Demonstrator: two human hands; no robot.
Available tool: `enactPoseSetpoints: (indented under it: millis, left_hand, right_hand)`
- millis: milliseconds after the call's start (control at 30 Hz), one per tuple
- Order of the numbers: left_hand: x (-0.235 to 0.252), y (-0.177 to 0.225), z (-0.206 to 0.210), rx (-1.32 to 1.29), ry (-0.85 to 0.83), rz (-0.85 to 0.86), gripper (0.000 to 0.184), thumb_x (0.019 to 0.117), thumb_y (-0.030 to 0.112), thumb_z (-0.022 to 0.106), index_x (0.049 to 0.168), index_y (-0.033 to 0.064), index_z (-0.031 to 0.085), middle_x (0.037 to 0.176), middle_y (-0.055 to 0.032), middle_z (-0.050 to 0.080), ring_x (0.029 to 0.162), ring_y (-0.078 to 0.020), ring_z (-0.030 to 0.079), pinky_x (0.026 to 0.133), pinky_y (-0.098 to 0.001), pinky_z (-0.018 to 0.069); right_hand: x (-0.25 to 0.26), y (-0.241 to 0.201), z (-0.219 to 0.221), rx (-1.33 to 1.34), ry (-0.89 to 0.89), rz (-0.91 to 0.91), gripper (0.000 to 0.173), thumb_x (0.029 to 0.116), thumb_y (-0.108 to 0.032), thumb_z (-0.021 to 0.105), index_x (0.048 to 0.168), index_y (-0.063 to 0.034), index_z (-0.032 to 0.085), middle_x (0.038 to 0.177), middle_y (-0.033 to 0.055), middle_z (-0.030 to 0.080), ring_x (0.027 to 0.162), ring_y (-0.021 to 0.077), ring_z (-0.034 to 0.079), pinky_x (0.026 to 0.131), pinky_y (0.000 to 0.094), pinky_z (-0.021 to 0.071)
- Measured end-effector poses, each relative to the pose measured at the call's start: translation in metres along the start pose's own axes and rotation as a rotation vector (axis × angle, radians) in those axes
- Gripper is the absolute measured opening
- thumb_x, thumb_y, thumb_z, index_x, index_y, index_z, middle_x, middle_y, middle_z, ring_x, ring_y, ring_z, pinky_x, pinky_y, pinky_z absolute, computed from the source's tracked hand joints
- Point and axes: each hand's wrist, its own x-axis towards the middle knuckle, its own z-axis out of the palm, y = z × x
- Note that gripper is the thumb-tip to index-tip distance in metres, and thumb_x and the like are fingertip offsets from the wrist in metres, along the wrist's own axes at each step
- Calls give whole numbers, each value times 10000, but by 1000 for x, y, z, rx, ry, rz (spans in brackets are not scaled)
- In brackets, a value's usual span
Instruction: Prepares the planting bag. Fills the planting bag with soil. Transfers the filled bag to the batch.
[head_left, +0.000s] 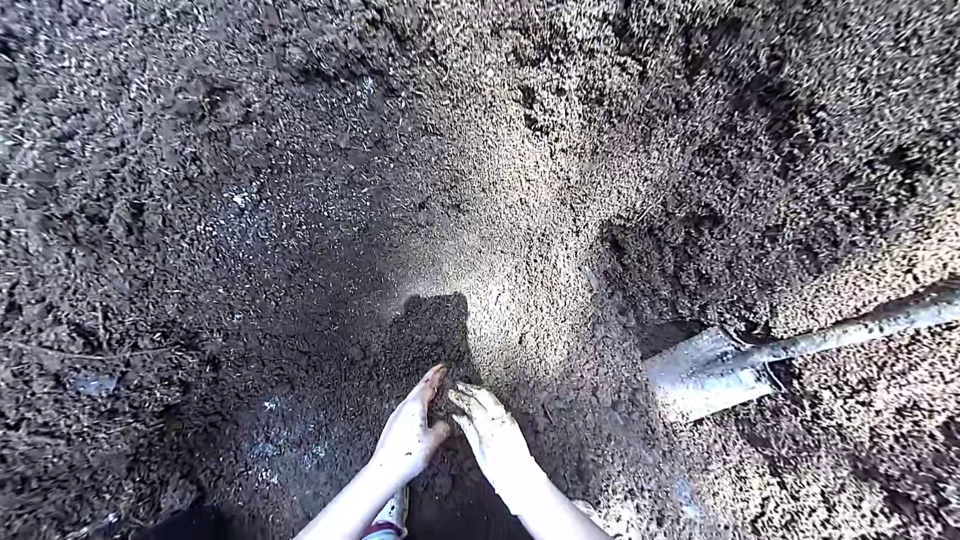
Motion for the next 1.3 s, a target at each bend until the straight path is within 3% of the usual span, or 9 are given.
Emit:
enactPoseSetpoints:
  millis: [167,300,433,567,767,1033,1133,1200,1300]
  left_hand:
    - [5,7,-5,128,-13,-38,711,917,12,619,1583,85,381,1688,-59,285,1505,-197,380,1218,-431,340]
    - [2,7,-14,138,-14,0,676,913,14,630,1553,49,417,1649,-114,355,1492,-212,398,1229,-412,332]
    - [3,-1,-22,76,34,1,610,945,230,614,1519,96,460,1521,-141,504,1407,-254,486,1166,-471,403]
    - [26,11,-30,172,-170,-389,702,1052,589,443,1644,282,223,1326,-216,626,1057,-329,667,925,-537,524]
    - [31,4,-23,-184,-231,-442,584,1096,326,499,1601,220,227,907,-68,573,566,-90,488,520,-259,434]
    - [26,10,-5,236,-32,-414,570,1049,198,548,1576,169,333,1396,-251,584,1251,-422,608,1034,-626,465]
    - [16,11,-15,60,-91,-355,510,1059,234,561,1521,138,368,1192,-159,635,917,-236,649,798,-428,540]
    - [14,9,-20,-168,-86,-404,372,1100,380,463,1413,183,433,838,-12,537,584,-76,471,511,-243,404]
    - [17,12,-21,-180,-94,-445,333,1125,353,395,1394,163,447,891,-17,497,615,-79,426,542,-256,375]
  right_hand:
    - [27,-13,-4,-196,-340,118,407,1063,-59,416,1435,-2,571,1522,178,522,1455,300,451,1232,399,307]
    - [40,16,-32,71,-191,37,403,988,-258,640,1357,-98,666,1469,139,580,1453,319,437,1229,511,296]
    - [36,56,-46,506,-366,542,717,1021,-411,617,1626,-206,292,1453,226,534,1252,353,593,1035,528,496]
    - [35,63,-25,822,-649,821,800,1044,-569,471,1646,-196,97,1244,288,632,1022,377,694,905,512,563]
    - [50,44,-20,630,-585,827,868,1002,-465,637,1642,-177,127,1462,260,492,1012,341,693,849,463,585]
    - [57,5,-23,49,-605,662,731,1052,-378,563,1636,-106,217,1446,234,553,1226,377,627,1044,554,482]
    - [56,29,-33,437,-679,742,800,1013,-430,635,1611,-135,193,1375,273,561,1072,380,684,913,522,568]
    - [51,44,-41,697,-725,764,792,1018,-553,549,1634,-208,191,1347,298,585,1097,404,676,949,529,551]
    - [51,43,-34,645,-754,767,749,1032,-622,439,1637,-231,236,1333,283,601,1062,375,677,946,507,532]
